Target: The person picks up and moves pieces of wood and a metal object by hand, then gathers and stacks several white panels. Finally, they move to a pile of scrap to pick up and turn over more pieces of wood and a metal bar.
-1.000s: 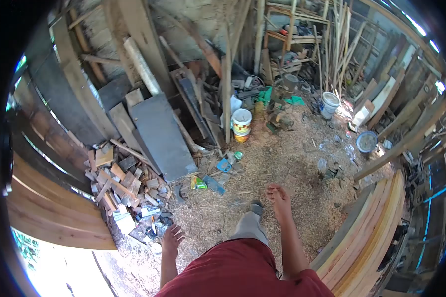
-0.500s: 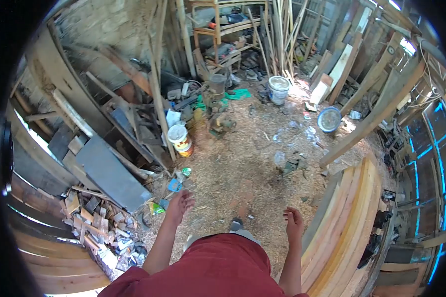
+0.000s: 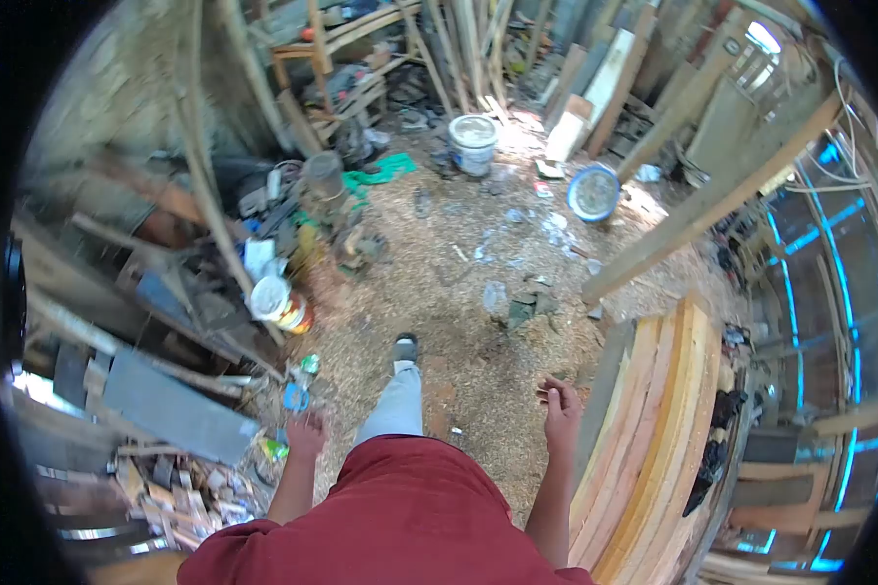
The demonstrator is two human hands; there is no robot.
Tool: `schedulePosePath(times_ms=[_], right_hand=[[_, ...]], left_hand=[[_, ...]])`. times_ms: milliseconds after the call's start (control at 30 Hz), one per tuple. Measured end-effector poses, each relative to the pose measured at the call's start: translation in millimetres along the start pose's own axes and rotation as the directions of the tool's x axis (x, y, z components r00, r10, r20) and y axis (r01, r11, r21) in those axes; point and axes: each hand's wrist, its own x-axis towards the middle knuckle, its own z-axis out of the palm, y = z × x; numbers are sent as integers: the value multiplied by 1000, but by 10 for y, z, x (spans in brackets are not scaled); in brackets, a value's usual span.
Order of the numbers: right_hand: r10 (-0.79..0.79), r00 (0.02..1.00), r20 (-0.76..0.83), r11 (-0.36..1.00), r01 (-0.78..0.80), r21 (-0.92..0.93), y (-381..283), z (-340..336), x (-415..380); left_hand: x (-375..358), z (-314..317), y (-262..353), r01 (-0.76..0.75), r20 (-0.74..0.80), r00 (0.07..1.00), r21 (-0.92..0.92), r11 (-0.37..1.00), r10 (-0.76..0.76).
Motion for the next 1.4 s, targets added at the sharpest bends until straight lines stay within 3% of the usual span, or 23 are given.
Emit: schedulePosePath(times_ms=[33, 100, 233, 300, 367, 433, 467, 533, 600, 633, 700, 833, 933, 1000, 1033, 1100, 1167, 1233, 1300, 1400], right_hand=[[-14, 1000, 9, 1000, 14, -10, -17, 51, 153], [-37, 997, -63, 999, 36, -24, -110, 118, 451], [63, 970, -236, 997, -72, -29, -277, 172, 1027], [106, 942, -317, 994, -112, -1, -404, 235, 1325], [92, 932, -351, 992, -117, -50, -562, 333, 1638], [114, 916, -385, 986, -153, -73, -630, 433, 1932], [104, 917, -384, 982, -155, -104, -633, 481, 2017], [137, 894, -426, 981, -183, -69, -625, 609, 2177], [155, 883, -443, 975, -210, -77, -581, 658, 2445], [162, 873, -460, 974, -216, -68, -495, 644, 2556], [225, 845, -485, 961, -273, -29, -295, 588, 2865], [308, 809, -500, 943, -331, 44, 81, 296, 3792], [370, 770, -519, 925, -357, 130, 396, -24, 4676], [251, 788, -562, 938, -341, -58, 303, -203, 5393], [186, 813, -552, 947, -297, -119, 129, -281, 5749], [151, 842, -518, 956, -258, -140, -150, -446, 6393], [192, 849, -492, 955, -278, -108, -340, -587, 6879], [191, 881, -433, 977, -214, -5, -580, -700, 7301], [213, 879, -426, 973, -232, 9, -666, -825, 7618], [250, 862, -440, 966, -252, 53, -518, -1032, 8059]], left_hand=[[312, -88, 71, -3, -37, 999, 15, 1000, 4], [720, 147, 197, 31, -267, 963, -22, 999, -36], [1457, 1278, 408, 22, -383, 922, -86, 996, -53], [1758, 2261, 445, 54, -122, 991, 47, 997, -48], [2255, 3083, 472, 135, 321, 936, 58, 989, -146], [2206, 4227, 455, 78, 263, 948, 359, 930, -181], [2278, 4692, 407, 20, 308, 936, 442, 897, -172], [2466, 5403, 290, -41, 361, 914, 534, 844, -184], [2631, 6022, 111, -181, 510, 831, 624, 760, -221], [2671, 6258, 8, -179, 511, 826, 638, 749, -237], [2681, 6751, -267, -254, 495, 823, 759, 599, -279], [3115, 7180, -794, -200, 338, 880, 901, 386, -333], [3506, 7263, -1036, -147, 259, 918, 926, 349, -300], [3527, 7386, -1179, 22, 36, 992, 891, 454, -118], [3592, 7450, -1230, 30, 27, 992, 896, 442, -121], [3772, 7595, -1233, 111, -30, 991, 746, 657, -134], [3795, 7900, -1381, 135, -48, 988, 732, 667, -147], [3834, 8255, -1581, 50, -34, 999, 737, 674, -37], [4053, 8532, -1745, 60, -11, 997, 741, 668, -77], [4397, 8916, -2130, 52, -28, 998, 815, 577, -51]])
